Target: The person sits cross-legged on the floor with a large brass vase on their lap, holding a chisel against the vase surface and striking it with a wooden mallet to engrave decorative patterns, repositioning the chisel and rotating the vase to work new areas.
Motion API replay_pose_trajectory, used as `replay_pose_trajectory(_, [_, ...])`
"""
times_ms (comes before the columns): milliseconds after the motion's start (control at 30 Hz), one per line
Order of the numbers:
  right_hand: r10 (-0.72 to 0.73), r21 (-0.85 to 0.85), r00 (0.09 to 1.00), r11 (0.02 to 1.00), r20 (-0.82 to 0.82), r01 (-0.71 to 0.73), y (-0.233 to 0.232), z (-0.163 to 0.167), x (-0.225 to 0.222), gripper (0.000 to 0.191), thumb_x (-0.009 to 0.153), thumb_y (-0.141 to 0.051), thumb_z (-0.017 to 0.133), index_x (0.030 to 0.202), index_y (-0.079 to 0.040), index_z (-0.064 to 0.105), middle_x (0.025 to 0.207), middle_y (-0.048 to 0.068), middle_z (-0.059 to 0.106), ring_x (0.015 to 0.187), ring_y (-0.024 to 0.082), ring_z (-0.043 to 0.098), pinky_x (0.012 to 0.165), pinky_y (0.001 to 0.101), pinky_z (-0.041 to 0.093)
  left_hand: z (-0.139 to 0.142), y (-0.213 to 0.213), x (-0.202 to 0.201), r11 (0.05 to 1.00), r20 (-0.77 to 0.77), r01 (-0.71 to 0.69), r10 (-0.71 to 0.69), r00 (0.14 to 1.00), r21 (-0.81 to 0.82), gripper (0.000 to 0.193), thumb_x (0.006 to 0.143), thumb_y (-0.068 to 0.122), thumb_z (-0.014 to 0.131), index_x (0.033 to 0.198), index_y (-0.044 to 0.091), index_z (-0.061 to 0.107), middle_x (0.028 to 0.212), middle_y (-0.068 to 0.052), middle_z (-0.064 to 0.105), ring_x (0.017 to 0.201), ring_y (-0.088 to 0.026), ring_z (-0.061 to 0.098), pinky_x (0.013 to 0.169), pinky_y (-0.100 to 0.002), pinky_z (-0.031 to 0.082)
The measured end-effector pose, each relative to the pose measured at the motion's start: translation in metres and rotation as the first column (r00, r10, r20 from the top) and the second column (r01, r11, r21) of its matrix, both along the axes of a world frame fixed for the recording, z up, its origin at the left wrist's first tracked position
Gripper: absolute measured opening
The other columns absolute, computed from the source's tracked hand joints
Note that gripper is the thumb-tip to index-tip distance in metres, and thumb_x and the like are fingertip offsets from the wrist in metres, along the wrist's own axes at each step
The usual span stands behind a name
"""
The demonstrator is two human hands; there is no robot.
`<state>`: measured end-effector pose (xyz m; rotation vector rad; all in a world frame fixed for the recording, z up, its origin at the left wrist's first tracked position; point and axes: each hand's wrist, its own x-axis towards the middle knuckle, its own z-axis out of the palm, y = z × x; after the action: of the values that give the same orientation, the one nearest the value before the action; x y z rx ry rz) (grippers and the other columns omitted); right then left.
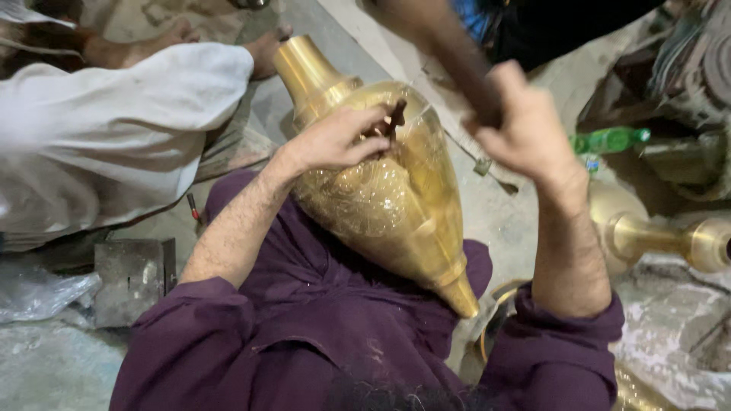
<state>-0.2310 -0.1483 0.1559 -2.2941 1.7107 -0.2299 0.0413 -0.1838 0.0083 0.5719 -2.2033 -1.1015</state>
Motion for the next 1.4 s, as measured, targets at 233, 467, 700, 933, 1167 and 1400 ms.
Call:
replay_pose_trajectory(233, [0.061,-0.030,0.998,0.998,0.006,-0.060,0.011,-0.011,-0.014,0.044,0.087,-0.027,0.079,0.120,-0.007,0.058,0.092,0.022,0.070,0.089,0.044,0.068,0.073,0.0496,0.053,0.015,0.007,0.007,0.996,0.100,0.054,-0.061,0.993,0.076,0.034,0.101,0.019,0.063,0.130,0.003,0.057,0.098,-0.011,0.075,0.089,-0.023,0.075,0.079,-0.038,0.061])
replay_pose_trajectory(467, [-0.042,-0.139,0.931,0.985,0.363,0.099,0.039,-0.046,-0.056,0.037,0.092,-0.009,0.084,0.118,0.001,0.059,0.089,0.014,0.064,0.081,0.027,0.063,0.077,0.0372,0.055,0.002,0.032,0.017,0.857,-0.350,-0.046,0.258,0.901,0.514,0.041,0.102,0.007,0.062,0.141,0.005,0.049,0.107,-0.009,0.072,0.094,-0.017,0.072,0.083,-0.032,0.065])
replay_pose_trajectory(700, [-0.254,0.218,0.672,0.966,0.695,0.140,0.047,-0.049,-0.079,0.034,0.100,-0.003,0.081,0.123,0.000,0.057,0.101,0.002,0.067,0.085,0.008,0.064,0.080,0.0262,0.053,-0.025,0.066,0.009,0.725,-0.456,-0.204,0.599,0.658,0.658,0.032,0.106,-0.003,0.060,0.135,0.001,0.048,0.115,-0.013,0.068,0.106,-0.019,0.073,0.090,-0.030,0.064])
replay_pose_trajectory(933, [0.082,-0.049,0.947,0.996,0.312,-0.070,0.023,-0.014,-0.051,0.037,0.096,-0.008,0.082,0.121,-0.001,0.055,0.094,0.007,0.068,0.082,0.014,0.068,0.076,0.0282,0.055,-0.029,0.089,-0.019,0.643,-0.384,-0.292,0.697,0.605,0.708,0.026,0.105,-0.004,0.062,0.127,0.001,0.048,0.115,-0.013,0.069,0.109,-0.019,0.074,0.093,-0.029,0.065])
replay_pose_trajectory(1167, [0.211,-0.033,0.875,0.968,-0.435,-0.250,0.003,0.034,0.020,0.040,0.091,-0.021,0.083,0.121,-0.004,0.063,0.076,0.012,0.068,0.061,0.027,0.068,0.056,0.0419,0.054,-0.030,0.105,-0.021,0.694,-0.400,-0.470,0.709,0.581,0.546,0.024,0.107,-0.002,0.065,0.123,0.001,0.048,0.116,-0.014,0.073,0.110,-0.020,0.077,0.095,-0.029,0.067])
replay_pose_trajectory(1400, [0.332,-0.176,0.703,0.820,-0.629,-0.545,-0.003,0.081,0.056,0.052,0.082,-0.020,0.085,0.130,-0.012,0.066,0.095,0.006,0.071,0.079,0.023,0.070,0.065,0.0357,0.053,-0.024,0.098,-0.030,0.693,-0.384,-0.531,0.716,0.582,0.487,0.024,0.106,-0.002,0.067,0.123,0.000,0.051,0.113,-0.013,0.076,0.105,-0.018,0.077,0.090,-0.028,0.066])
